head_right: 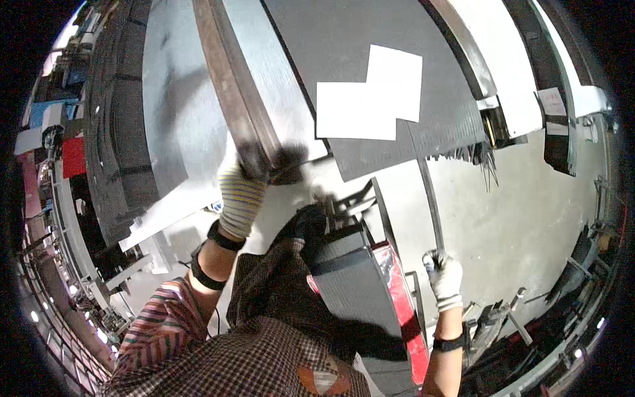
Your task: Apply adhesive tape or labels and stack black foam panels on a workbench.
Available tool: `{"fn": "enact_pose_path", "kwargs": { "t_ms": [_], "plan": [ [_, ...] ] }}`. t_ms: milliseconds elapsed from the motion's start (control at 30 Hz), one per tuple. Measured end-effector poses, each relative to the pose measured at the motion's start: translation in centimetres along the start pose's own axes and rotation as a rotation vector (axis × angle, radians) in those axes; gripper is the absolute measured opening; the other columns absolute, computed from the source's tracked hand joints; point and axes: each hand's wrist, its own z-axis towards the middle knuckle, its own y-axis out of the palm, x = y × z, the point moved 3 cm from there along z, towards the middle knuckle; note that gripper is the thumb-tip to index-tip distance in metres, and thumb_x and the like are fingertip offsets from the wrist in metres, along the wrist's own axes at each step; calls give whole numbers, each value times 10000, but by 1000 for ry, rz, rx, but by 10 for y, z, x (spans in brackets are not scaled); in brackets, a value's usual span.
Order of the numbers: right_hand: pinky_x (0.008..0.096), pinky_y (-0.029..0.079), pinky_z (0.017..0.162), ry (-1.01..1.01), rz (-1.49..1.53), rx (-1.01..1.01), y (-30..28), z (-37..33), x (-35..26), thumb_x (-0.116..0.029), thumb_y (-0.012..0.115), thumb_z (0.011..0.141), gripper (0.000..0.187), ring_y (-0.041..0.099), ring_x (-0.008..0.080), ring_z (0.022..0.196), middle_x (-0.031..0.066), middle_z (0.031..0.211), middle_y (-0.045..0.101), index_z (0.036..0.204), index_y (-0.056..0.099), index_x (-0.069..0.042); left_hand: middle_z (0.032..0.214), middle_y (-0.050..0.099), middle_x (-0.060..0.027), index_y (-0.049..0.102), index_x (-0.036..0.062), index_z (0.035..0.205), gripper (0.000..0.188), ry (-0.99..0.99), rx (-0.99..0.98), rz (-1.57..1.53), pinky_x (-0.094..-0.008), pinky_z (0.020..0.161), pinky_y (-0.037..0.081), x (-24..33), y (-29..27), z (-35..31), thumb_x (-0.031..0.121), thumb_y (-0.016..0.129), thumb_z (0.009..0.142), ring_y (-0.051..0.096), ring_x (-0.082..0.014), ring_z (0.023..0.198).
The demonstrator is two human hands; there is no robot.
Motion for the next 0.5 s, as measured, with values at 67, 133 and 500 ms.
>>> {"fn": "enact_pose_path", "kwargs": {
  "t_ms": [67,133,500],
  "plan": [
    [233,465,601,70,140,-32,-3,-23,-11,112,582,831,156,550,69,659,-8,685,601,805,654,-24,833,657,-120,611,14,944,141,116,122,675,-331,660,538,-20,-1,2,109,676,863,672,-239,795],
    [200,425,596,263,361,27,5,-54,35,155,544,849,212,535,62,692,15,720,607,824,665,-17,786,642,-139,619,9,916,144,230,66,918,-391,601,502,-34,18,-1,134,657,857,635,-309,696],
    [345,514,710,-47,268,33,-25,-103,-72,-321,678,908,363,631,218,726,138,807,670,1043,637,14,1302,558,-156,387,-34,1404,715,40,-31,53,-338,977,489,-35,25,-43,108,765,814,581,-205,1136]
  ]
}}
